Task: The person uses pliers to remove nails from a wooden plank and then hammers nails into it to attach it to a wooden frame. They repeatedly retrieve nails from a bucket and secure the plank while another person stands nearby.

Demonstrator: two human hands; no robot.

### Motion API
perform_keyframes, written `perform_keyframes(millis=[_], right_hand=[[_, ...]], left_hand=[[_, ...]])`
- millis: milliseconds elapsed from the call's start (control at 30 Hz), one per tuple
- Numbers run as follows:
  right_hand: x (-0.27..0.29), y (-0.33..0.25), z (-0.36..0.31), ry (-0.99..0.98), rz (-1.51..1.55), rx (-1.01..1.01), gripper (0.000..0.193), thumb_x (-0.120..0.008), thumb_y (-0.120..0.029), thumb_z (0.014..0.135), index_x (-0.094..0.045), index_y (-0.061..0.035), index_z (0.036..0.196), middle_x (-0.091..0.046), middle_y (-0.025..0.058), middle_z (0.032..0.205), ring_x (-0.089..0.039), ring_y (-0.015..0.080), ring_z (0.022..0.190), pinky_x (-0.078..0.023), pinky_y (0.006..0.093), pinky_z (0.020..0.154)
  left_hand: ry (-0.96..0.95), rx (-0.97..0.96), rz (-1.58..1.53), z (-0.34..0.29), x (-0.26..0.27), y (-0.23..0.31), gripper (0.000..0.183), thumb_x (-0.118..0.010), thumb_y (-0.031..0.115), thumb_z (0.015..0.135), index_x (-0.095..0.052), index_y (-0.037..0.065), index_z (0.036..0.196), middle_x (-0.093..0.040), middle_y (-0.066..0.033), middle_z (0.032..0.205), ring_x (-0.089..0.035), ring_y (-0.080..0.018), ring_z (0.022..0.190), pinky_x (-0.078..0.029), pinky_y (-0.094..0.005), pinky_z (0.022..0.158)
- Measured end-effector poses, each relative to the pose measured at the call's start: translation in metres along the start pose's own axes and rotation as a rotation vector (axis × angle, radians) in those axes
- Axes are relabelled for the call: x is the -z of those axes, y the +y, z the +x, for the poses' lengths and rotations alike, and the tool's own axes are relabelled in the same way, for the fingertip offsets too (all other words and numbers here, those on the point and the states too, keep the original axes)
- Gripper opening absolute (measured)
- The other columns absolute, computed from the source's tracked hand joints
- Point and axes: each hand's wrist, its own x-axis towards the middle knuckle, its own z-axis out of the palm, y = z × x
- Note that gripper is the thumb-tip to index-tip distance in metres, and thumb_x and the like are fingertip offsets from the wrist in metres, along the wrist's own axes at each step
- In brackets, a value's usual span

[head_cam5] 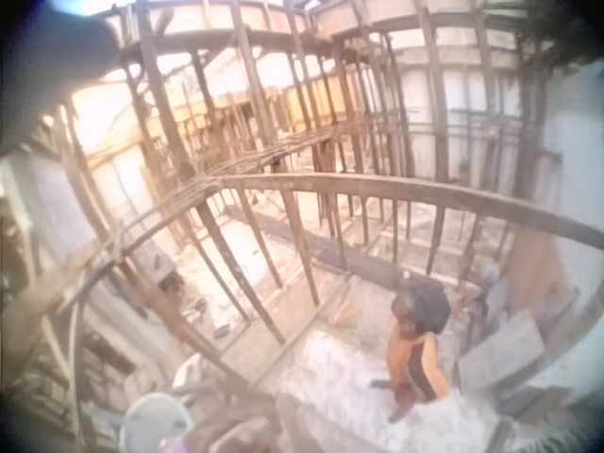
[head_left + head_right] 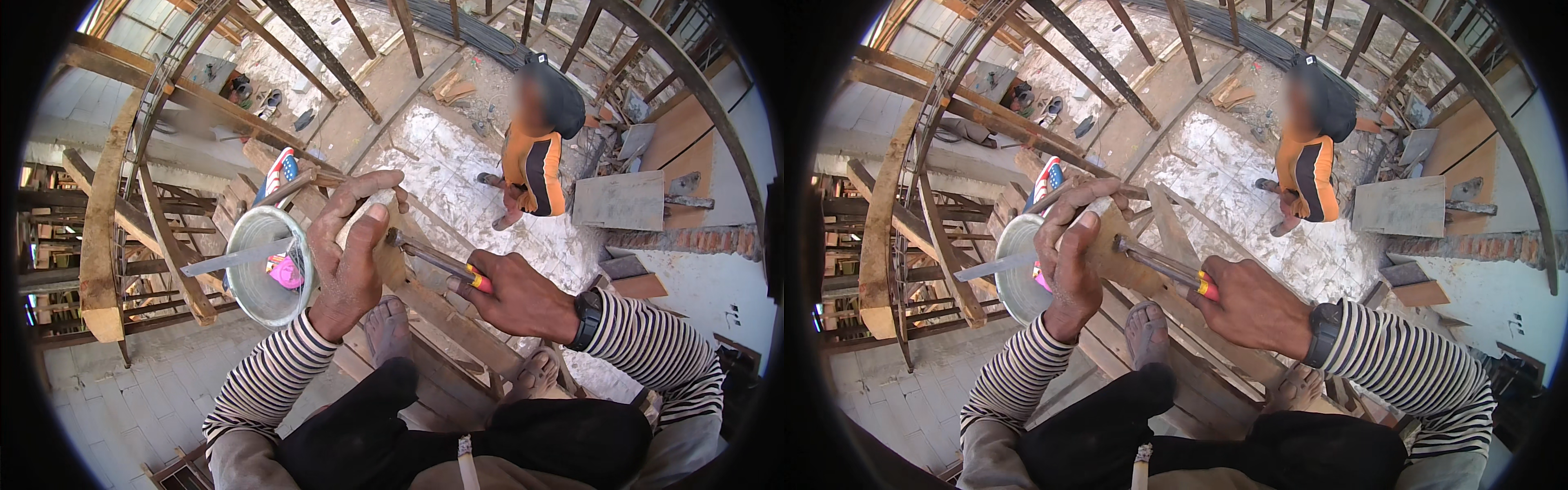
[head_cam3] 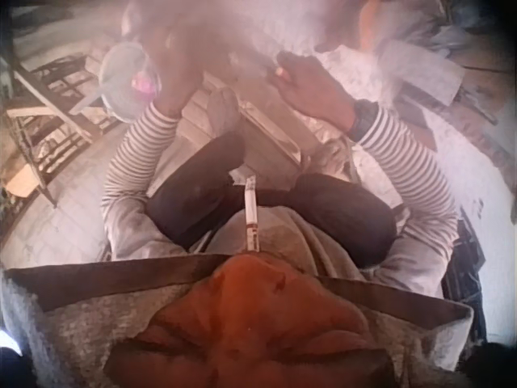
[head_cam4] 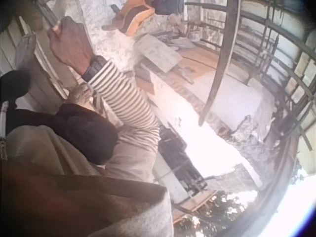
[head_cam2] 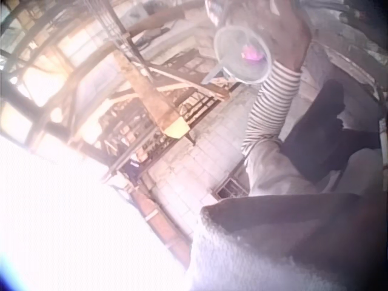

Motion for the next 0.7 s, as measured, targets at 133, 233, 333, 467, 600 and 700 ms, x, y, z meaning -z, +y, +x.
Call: perform_keyframes(millis=[133,233,333,467,600,700], right_hand=[[-0.01,0.006,0.022,0.014,-0.007,0.078,0.029,-0.064,-0.019,0.091,-0.06,0.0083,0.097,-0.063,0.0269,0.067,-0.066,0.0442,0.064,-0.051,0.0511,0.064],[-0.017,0.015,0.028,0.015,0.018,0.111,0.027,-0.066,-0.017,0.089,-0.06,0.0078,0.099,-0.062,0.0272,0.067,-0.066,0.0442,0.065,-0.051,0.0507,0.064],[-0.029,0.024,0.036,0.034,0.074,0.185,0.023,-0.066,-0.012,0.086,-0.057,0.0051,0.098,-0.062,0.0264,0.069,-0.066,0.0452,0.067,-0.049,0.0505,0.064],[-0.061,0.051,0.058,0.138,0.161,0.369,0.018,-0.067,-0.009,0.086,-0.055,-0.0001,0.095,-0.055,0.0201,0.069,-0.06,0.044,0.064,-0.045,0.0455,0.06],[-0.11,0.065,0.107,0.271,0.293,0.556,0.019,-0.066,-0.004,0.082,-0.054,-0.0014,0.097,-0.056,0.0176,0.073,-0.06,0.0423,0.07,-0.046,0.0445,0.063],[-0.119,0.058,0.125,0.289,0.394,0.624,0.019,-0.067,-0.006,0.084,-0.054,-0.0016,0.096,-0.055,0.0173,0.074,-0.058,0.0411,0.07,-0.045,0.0443,0.063]], left_hand=[[0.086,0.081,-0.108,0.001,0.006,-0.008,0.044,-0.053,0.023,0.086,-0.069,-0.006,0.116,-0.07,-0.0169,0.107,-0.062,-0.0228,0.107,-0.044,-0.0357,0.1],[0.079,0.05,-0.145,-0.003,0.009,-0.01,0.045,-0.054,0.023,0.086,-0.069,-0.006,0.115,-0.07,-0.0165,0.106,-0.063,-0.0228,0.103,-0.045,-0.0359,0.097],[0.087,-0.035,-0.207,-0.004,0.012,-0.017,0.049,-0.053,0.022,0.087,-0.063,-0.011,0.122,-0.069,-0.0185,0.104,-0.064,-0.0229,0.096,-0.049,-0.0339,0.092],[0.01,-0.098,-0.176,-0.006,0.02,-0.024,0.055,-0.046,0.023,0.093,-0.049,-0.014,0.134,-0.066,-0.0242,0.106,-0.066,-0.0286,0.097,-0.054,-0.0391,0.091],[0.049,-0.079,-0.121,-0.006,0.027,-0.029,0.055,-0.041,0.021,0.098,-0.038,-0.013,0.142,-0.064,-0.0268,0.108,-0.066,-0.0327,0.099,-0.055,-0.0437,0.092],[0.116,-0.032,-0.209,-0.004,0.03,-0.027,0.052,-0.039,0.019,0.099,-0.034,-0.009,0.143,-0.063,-0.0278,0.106,-0.066,-0.0333,0.096,-0.055,-0.0439,0.091]])
